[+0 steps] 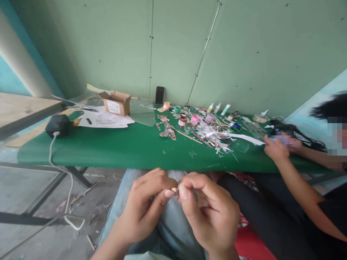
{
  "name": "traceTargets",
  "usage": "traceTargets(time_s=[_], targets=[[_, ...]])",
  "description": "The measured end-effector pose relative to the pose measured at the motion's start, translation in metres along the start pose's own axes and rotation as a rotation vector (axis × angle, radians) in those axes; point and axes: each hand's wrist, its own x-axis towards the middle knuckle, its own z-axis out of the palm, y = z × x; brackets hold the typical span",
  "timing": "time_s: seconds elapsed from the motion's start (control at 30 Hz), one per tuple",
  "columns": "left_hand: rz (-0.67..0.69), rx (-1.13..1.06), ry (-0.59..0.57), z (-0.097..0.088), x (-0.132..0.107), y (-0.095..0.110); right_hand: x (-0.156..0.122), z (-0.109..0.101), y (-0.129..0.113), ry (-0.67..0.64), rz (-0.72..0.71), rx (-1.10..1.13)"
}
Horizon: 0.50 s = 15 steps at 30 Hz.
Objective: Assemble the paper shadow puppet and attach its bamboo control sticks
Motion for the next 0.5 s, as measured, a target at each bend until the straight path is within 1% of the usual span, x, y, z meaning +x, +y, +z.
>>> traceTargets(time_s=[0.27,0.5], targets=[[-0.013,0.008,0.003,0.0003,0.0002,-0.0011,-0.0013,-0.0001,0.0018,0.006,0.015,-0.001],[-0.001,0.023,-0.014,-0.0007,-0.0012,-0.0010,0.0011,-0.0032,0.0006,-0.005,-0.029,-0.015]])
